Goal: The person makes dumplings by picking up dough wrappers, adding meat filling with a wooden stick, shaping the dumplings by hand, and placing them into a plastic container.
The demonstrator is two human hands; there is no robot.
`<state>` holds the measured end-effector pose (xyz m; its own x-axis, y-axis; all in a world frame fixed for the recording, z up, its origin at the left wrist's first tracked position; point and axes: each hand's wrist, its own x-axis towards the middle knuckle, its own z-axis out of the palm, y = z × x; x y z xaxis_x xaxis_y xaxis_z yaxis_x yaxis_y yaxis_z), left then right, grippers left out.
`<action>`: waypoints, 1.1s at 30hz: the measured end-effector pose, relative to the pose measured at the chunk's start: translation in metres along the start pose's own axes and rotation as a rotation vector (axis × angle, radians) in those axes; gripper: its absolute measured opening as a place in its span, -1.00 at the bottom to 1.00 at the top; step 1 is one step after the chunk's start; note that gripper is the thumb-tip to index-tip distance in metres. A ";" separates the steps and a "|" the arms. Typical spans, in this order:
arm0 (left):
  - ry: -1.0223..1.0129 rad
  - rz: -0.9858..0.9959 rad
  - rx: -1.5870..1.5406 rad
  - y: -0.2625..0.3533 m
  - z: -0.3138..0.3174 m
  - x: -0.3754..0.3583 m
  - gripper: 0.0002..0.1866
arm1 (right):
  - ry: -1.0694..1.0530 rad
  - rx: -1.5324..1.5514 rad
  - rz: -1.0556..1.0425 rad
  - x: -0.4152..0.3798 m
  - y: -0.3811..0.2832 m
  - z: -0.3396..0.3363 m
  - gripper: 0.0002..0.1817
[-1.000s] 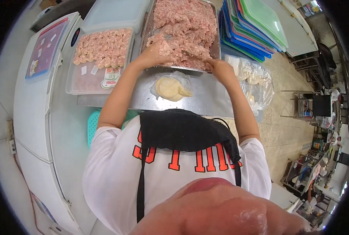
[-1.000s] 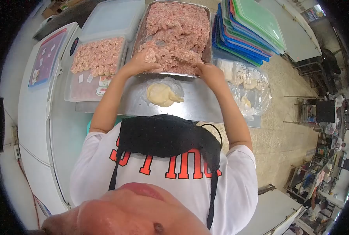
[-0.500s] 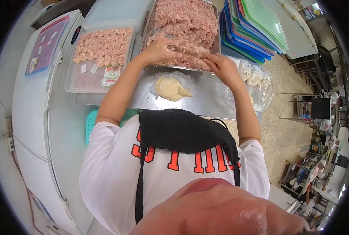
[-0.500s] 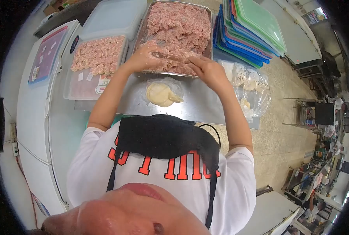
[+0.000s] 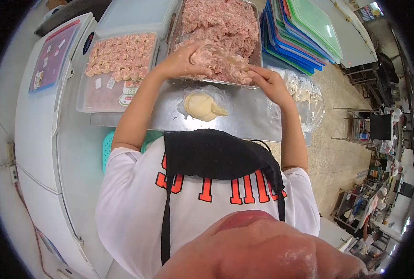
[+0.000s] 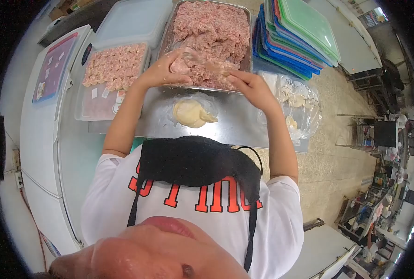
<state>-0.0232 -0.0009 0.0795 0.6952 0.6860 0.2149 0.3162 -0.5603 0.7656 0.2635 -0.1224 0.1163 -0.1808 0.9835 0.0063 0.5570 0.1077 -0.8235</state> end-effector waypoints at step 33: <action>-0.030 0.033 -0.005 0.008 -0.001 -0.007 -0.28 | 0.077 -0.081 -0.001 -0.001 -0.017 0.015 -0.59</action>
<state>-0.0264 -0.0091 0.0847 0.7242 0.6528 0.2224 0.2895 -0.5805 0.7611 0.2421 -0.1273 0.1219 -0.1207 0.9913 0.0532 0.6213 0.1172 -0.7748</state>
